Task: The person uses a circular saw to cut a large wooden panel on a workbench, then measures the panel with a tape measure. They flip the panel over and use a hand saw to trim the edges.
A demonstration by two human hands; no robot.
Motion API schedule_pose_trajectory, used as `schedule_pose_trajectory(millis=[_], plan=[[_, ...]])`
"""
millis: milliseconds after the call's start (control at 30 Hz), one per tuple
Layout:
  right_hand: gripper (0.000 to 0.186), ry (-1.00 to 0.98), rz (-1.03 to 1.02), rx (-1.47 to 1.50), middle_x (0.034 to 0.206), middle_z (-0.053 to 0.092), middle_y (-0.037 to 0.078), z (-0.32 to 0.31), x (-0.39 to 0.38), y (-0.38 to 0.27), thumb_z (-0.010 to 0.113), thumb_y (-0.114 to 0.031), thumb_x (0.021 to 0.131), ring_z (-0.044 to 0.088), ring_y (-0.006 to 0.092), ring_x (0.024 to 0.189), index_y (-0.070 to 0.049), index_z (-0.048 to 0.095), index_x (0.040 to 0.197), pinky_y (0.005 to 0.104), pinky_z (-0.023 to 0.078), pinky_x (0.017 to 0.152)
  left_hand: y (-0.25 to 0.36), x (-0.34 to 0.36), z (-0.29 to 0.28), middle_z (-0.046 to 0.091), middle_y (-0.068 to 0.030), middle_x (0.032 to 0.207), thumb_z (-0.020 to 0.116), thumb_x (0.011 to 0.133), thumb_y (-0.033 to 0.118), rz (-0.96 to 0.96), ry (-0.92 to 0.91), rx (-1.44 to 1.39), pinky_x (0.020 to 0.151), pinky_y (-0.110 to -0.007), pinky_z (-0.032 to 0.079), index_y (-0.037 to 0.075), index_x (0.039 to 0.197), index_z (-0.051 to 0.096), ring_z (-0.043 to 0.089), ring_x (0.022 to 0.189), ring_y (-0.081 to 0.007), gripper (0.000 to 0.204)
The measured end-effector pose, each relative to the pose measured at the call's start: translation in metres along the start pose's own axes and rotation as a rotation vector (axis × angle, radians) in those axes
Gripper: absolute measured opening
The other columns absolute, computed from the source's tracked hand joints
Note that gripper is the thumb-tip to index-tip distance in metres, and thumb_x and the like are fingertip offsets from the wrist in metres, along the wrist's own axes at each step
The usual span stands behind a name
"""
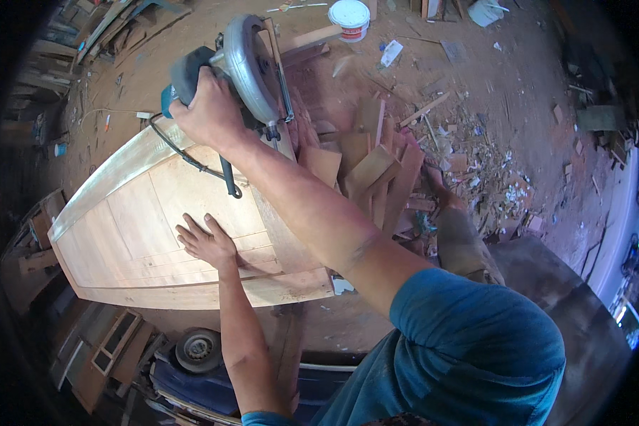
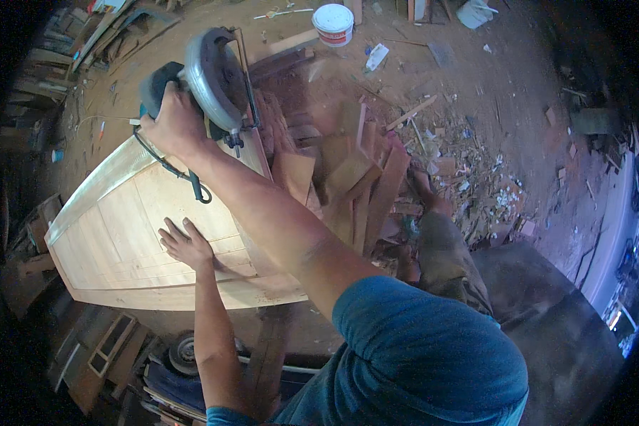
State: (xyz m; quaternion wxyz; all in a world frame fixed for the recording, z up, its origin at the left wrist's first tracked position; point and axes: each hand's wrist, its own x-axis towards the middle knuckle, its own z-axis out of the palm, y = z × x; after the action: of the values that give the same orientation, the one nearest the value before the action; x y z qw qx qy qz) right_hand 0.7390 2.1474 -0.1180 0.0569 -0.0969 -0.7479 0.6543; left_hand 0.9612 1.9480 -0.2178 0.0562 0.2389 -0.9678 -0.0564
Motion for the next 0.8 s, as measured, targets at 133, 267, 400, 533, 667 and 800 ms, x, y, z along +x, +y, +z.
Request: schedule_pose_trajectory(millis=[133, 267, 400, 533, 667, 800], plan=[[0.043, 0.001, 0.059, -0.016, 0.093, 0.066, 0.027, -0.022, 0.000, -0.008, 0.070, -0.023, 0.082, 0.068, 0.0392, 0.092, 0.007, 0.058, 0.111, 0.0460, 0.054, 0.083, -0.001, 0.000, 0.002, 0.021, -0.0287, 0.162, 0.043, 0.101, 0.054, 0.020, 0.019, 0.007, 0.119, -0.061, 0.012, 0.013, 0.156, 0.035, 0.016, 0.150, -0.0477, 0.069], [0.039, -0.021, -0.024, 0.004, 0.094, 0.071, 0.023, -0.117, -0.022, -0.006, 0.073, -0.019, 0.079, 0.071, 0.0359, 0.091, 0.002, 0.062, 0.110, 0.0465, 0.055, 0.082, 0.004, 0.000, -0.004, 0.021, -0.0276, 0.162, 0.045, 0.101, 0.054, 0.012, 0.029, 0.015, 0.120, -0.061, 0.013, 0.014, 0.156, 0.035, 0.017, 0.150, -0.0465, 0.069], [0.035, -0.100, 0.164, -0.193, 0.096, 0.071, 0.007, -0.248, -0.035, -0.039, 0.067, -0.014, 0.085, 0.066, 0.0182, 0.084, 0.001, 0.065, 0.117, 0.0370, 0.053, 0.082, -0.001, 0.001, 0.001, 0.021, -0.0259, 0.163, 0.046, 0.100, 0.054, 0.003, 0.053, 0.029, 0.120, -0.061, 0.012, 0.017, 0.157, 0.035, 0.017, 0.150, -0.0454, 0.069], [0.025, -0.082, 0.179, -0.077, 0.078, 0.062, 0.003, -0.360, -0.021, -0.022, 0.064, -0.008, 0.089, 0.057, 0.0122, 0.061, 0.002, 0.062, 0.112, 0.0293, 0.046, 0.057, -0.003, 0.006, -0.004, 0.020, -0.0259, 0.163, 0.043, 0.101, 0.056, -0.050, -0.006, 0.103, 0.119, -0.062, 0.016, 0.018, 0.158, 0.031, 0.017, 0.151, -0.0458, 0.070], [0.022, -0.074, 0.208, -0.063, 0.069, 0.055, 0.003, -0.451, 0.002, -0.025, 0.061, -0.008, 0.090, 0.051, 0.0109, 0.050, 0.001, 0.060, 0.110, 0.0264, 0.041, 0.046, 0.047, 0.017, -0.008, 0.018, -0.0255, 0.163, 0.033, 0.102, 0.057, -0.447, -0.259, 0.182, 0.116, -0.064, 0.024, 0.016, 0.160, 0.024, 0.016, 0.151, -0.0449, 0.072], [0.026, -0.106, 0.251, -0.024, 0.069, 0.054, 0.003, -0.525, 0.028, -0.065, 0.061, -0.009, 0.090, 0.052, 0.0116, 0.052, 0.001, 0.058, 0.115, 0.0269, 0.043, 0.047, 0.160, -0.020, 0.025, 0.011, -0.0238, 0.166, 0.030, 0.101, 0.060, -0.522, -0.327, 0.032, 0.119, -0.063, 0.015, 0.015, 0.161, 0.018, 0.010, 0.153, -0.0427, 0.076]])
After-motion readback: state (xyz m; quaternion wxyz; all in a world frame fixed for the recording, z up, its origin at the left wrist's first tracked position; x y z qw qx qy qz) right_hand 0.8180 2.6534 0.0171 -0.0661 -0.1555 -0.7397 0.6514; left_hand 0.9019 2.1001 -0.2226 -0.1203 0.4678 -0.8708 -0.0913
